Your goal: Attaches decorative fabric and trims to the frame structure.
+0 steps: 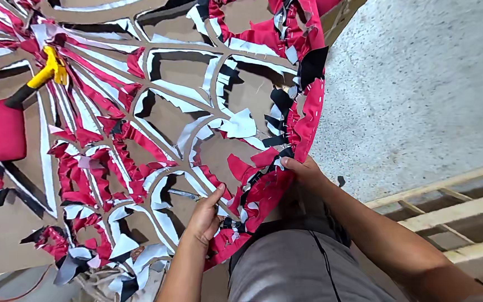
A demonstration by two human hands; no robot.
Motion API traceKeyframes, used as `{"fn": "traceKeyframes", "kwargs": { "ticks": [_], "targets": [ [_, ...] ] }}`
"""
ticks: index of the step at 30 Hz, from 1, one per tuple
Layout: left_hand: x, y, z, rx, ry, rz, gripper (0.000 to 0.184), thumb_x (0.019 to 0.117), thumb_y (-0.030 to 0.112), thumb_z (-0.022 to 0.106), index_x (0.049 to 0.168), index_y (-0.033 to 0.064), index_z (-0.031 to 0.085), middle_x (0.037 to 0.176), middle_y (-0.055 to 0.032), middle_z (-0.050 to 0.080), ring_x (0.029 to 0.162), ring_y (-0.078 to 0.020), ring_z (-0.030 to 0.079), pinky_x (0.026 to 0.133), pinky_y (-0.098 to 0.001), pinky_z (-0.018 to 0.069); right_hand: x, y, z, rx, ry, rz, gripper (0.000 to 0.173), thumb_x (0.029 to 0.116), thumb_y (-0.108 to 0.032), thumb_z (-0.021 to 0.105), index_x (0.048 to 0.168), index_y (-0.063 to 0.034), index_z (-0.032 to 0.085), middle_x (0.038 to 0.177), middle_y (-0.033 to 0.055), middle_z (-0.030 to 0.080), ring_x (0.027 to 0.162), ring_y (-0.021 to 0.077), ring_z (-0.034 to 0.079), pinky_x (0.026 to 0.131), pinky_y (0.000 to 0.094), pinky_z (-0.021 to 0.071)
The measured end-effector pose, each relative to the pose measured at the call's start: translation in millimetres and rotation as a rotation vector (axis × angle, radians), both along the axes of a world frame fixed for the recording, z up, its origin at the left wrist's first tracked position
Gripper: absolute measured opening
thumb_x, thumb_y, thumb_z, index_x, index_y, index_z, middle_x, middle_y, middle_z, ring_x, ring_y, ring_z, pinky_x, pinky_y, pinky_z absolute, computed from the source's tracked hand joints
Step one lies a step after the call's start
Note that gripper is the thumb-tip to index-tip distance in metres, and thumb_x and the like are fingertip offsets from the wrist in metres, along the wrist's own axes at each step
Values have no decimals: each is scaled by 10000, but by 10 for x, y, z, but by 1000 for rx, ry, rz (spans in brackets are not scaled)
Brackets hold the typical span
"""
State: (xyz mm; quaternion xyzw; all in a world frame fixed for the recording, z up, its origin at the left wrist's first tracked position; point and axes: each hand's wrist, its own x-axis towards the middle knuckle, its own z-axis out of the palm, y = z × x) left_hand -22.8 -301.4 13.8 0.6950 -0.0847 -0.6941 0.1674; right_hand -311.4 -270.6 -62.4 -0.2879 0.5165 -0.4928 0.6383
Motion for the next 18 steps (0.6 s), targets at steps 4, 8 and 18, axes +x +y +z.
{"fn": "traceKeyframes", "kwargs": {
  "ticks": [4, 8, 18],
  "targets": [
    [180, 1, -35, -50, 212, -109, 270, 894, 131, 753, 1114, -1, 668, 991, -160, 743, 899, -227, 738, 827, -403, 626, -27, -22, -34, -43, -100, 20, 114, 979, -136, 636, 1060, -69, 678, 894, 28, 727, 830, 115, 705, 792, 330, 614],
    [333, -48, -87, -28, 270, -346, 276, 760, -48, 761, 1022, 26, 716, 969, -104, 760, 889, -163, 734, 843, -340, 616, -11, 21, -53, 11, 10, 35, 145, 1007, -192, 620, 1030, -73, 700, 873, 28, 729, 808, 117, 705, 771, 337, 616],
    [297, 66, -188, -125, 181, -295, 277, 762, -106, 708, 1009, 17, 686, 871, -84, 732, 721, -121, 677, 675, -271, 582, 105, 39, 81, 230, 44, -56, 266, 1003, -307, 619, 1113, -70, 673, 929, 51, 724, 870, 143, 706, 811, 372, 605]
  ]
}}
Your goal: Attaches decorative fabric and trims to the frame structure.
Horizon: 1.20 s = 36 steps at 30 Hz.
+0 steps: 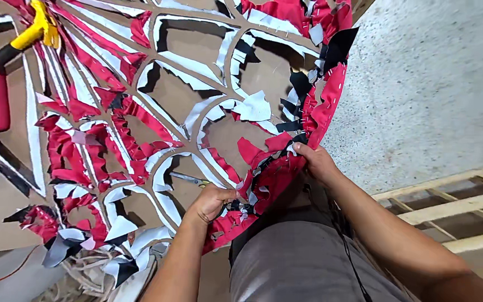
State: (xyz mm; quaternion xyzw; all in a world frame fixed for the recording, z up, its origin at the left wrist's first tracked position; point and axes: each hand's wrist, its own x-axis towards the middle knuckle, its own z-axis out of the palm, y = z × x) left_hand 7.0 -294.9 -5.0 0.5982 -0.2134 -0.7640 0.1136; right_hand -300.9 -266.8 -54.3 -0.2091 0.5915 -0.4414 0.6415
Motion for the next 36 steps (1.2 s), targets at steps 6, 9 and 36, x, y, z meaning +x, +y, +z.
{"fn": "traceKeyframes", "kwargs": {
  "ticks": [6, 9, 36],
  "targets": [
    [75, -101, -33, 56, 85, -233, 295, 820, -15, 779, 1104, 30, 714, 1044, -98, 743, 943, -164, 702, 863, -335, 587, 133, 50, -12, -2, -56, -107, 328, 993, -335, 638, 1161, -53, 643, 959, 79, 719, 889, 171, 708, 830, 396, 608],
    [59, -87, -51, 48, 87, -214, 377, 790, -48, 784, 1148, 18, 689, 1095, -119, 736, 1010, -199, 704, 908, -376, 589, 119, 32, -9, 10, -75, -109, 328, 994, -329, 642, 1174, -55, 633, 964, 76, 721, 885, 168, 711, 829, 387, 610],
    [-467, -2403, 140, -643, -619, -868, 597, 988, 591, 587, 1068, 18, 737, 1041, -243, 704, 1029, -422, 664, 927, -709, 474, 247, 4, 161, 126, -119, -300, 301, 1018, -296, 649, 1137, -20, 665, 937, 119, 733, 847, 197, 722, 793, 396, 617]
  ]
}}
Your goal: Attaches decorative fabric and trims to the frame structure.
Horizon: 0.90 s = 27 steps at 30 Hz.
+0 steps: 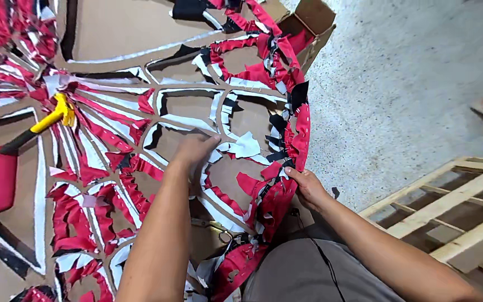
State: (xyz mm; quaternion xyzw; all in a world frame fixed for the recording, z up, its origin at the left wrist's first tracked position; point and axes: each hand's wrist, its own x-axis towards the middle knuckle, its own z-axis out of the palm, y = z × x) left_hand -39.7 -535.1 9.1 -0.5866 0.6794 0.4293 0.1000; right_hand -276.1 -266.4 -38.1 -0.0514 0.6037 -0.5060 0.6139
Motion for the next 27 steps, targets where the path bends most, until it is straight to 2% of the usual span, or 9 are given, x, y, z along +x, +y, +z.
{"fn": "traceKeyframes", "kwargs": {
  "ticks": [2, 4, 6, 10, 17, 19, 22, 24, 27],
  "targets": [
    [-107, -44, -69, 92, -1, -81, 548, 975, 564, 629, 983, 31, 759, 951, -199, 716, 940, -365, 678, 876, -662, 503, 21, 13, -60, -16, 38, -19, 321, 1010, -300, 659, 1134, -4, 672, 936, 134, 736, 857, 211, 724, 812, 406, 616],
    [-134, -55, -145, 90, -15, -140, 497, 972, 523, 659, 927, 37, 754, 885, -182, 709, 883, -344, 674, 838, -647, 510, 40, 23, -117, -31, 64, -29, 328, 1008, -305, 660, 1133, -3, 678, 949, 141, 737, 876, 216, 724, 830, 413, 613],
    [-102, -15, -200, 88, 31, -92, 453, 972, 483, 676, 887, 44, 750, 841, -155, 704, 828, -303, 670, 799, -606, 521, 58, 25, -120, -34, 61, -44, 308, 1009, -290, 659, 1113, -1, 687, 949, 137, 738, 880, 215, 723, 835, 416, 609],
    [-80, 19, -250, 182, 153, 115, 351, 958, 387, 723, 924, 39, 749, 845, -119, 716, 781, -231, 667, 764, -505, 551, 75, -8, -118, -92, 56, -97, 241, 996, -220, 664, 1091, 0, 691, 945, 108, 733, 890, 179, 709, 852, 381, 595],
    [-21, 57, -320, 257, 283, 209, 291, 968, 309, 719, 913, 25, 743, 790, -94, 717, 687, -165, 662, 678, -388, 575, 88, -2, -124, -101, 82, -106, 195, 983, -196, 674, 1010, -6, 714, 884, 97, 732, 826, 156, 704, 795, 353, 596],
    [-12, 50, -297, 307, 293, 193, 317, 1008, 338, 657, 950, 36, 737, 803, -83, 710, 701, -150, 656, 679, -366, 566, 116, -6, -114, -71, 126, -109, 214, 991, -228, 675, 1002, -19, 718, 865, 87, 731, 809, 156, 703, 777, 357, 597],
    [18, 52, -289, 367, 331, 211, 380, 1055, 379, 563, 1045, 37, 729, 871, -91, 723, 769, -159, 683, 734, -378, 586, 109, 50, -113, 20, 236, -46, 334, 974, -404, 699, 1033, -77, 743, 892, 70, 746, 844, 181, 718, 797, 423, 605],
    [11, 87, -315, 347, 342, 245, 388, 1053, 383, 567, 1018, 36, 739, 849, -89, 720, 742, -156, 673, 709, -372, 578, 62, 68, -107, 69, 285, 38, 392, 973, -490, 669, 1048, -113, 747, 903, 50, 748, 865, 177, 720, 810, 448, 603],
    [-8, 127, -327, 284, 304, 227, 409, 1045, 410, 575, 961, 46, 740, 809, -85, 703, 716, -166, 653, 691, -388, 558, -2, 44, -105, 49, 208, 94, 382, 1002, -441, 639, 1078, -78, 727, 931, 69, 744, 892, 174, 715, 843, 428, 594]
  ]
}}
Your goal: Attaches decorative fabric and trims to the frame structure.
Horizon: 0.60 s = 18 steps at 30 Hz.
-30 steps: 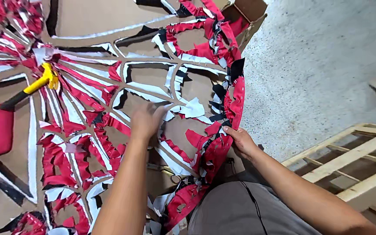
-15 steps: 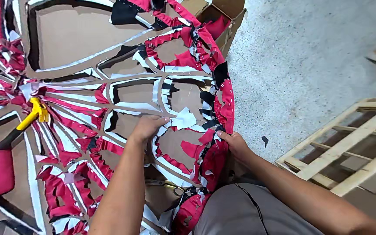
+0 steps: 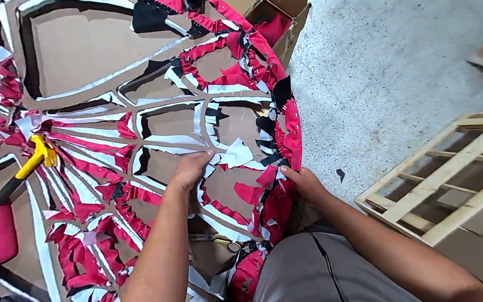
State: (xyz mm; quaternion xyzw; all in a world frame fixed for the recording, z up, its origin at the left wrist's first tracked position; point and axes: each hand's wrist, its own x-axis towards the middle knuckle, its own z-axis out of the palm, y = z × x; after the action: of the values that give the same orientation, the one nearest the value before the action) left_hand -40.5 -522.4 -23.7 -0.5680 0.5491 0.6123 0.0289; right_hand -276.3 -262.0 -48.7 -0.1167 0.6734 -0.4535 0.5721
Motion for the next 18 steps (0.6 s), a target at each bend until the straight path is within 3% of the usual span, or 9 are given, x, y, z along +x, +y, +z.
{"fn": "traceKeyframes", "kwargs": {
  "ticks": [5, 11, 15, 18],
  "targets": [
    [-47, -4, 22, -22, -29, -12, 404, 1050, 396, 570, 938, 47, 738, 790, -79, 692, 696, -158, 638, 679, -383, 546, -4, -22, -41, -160, -124, -92, 256, 1000, -262, 653, 1045, -16, 714, 910, 91, 738, 858, 159, 711, 830, 372, 600],
    [-76, -5, 8, -25, -49, 2, 387, 1047, 371, 585, 954, 24, 731, 811, -86, 690, 709, -158, 631, 689, -393, 544, 41, -36, -43, -160, -56, -124, 221, 992, -229, 663, 1006, -17, 722, 879, 82, 737, 833, 159, 710, 803, 382, 603],
    [-11, 68, 62, -202, -130, -41, 433, 1020, 461, 608, 1001, 54, 756, 886, -122, 708, 825, -238, 661, 784, -524, 533, 116, -35, -23, -69, 8, -133, 343, 1026, -371, 624, 1030, -42, 723, 886, 84, 740, 839, 173, 716, 797, 405, 604],
    [261, 182, 231, -337, -315, -94, 475, 995, 530, 618, 1086, 88, 765, 982, -172, 732, 951, -357, 695, 875, -672, 518, 210, 149, 119, -30, -144, -10, 421, 1037, -412, 581, 1178, -22, 650, 983, 96, 730, 922, 182, 713, 870, 427, 601]
  ]
}}
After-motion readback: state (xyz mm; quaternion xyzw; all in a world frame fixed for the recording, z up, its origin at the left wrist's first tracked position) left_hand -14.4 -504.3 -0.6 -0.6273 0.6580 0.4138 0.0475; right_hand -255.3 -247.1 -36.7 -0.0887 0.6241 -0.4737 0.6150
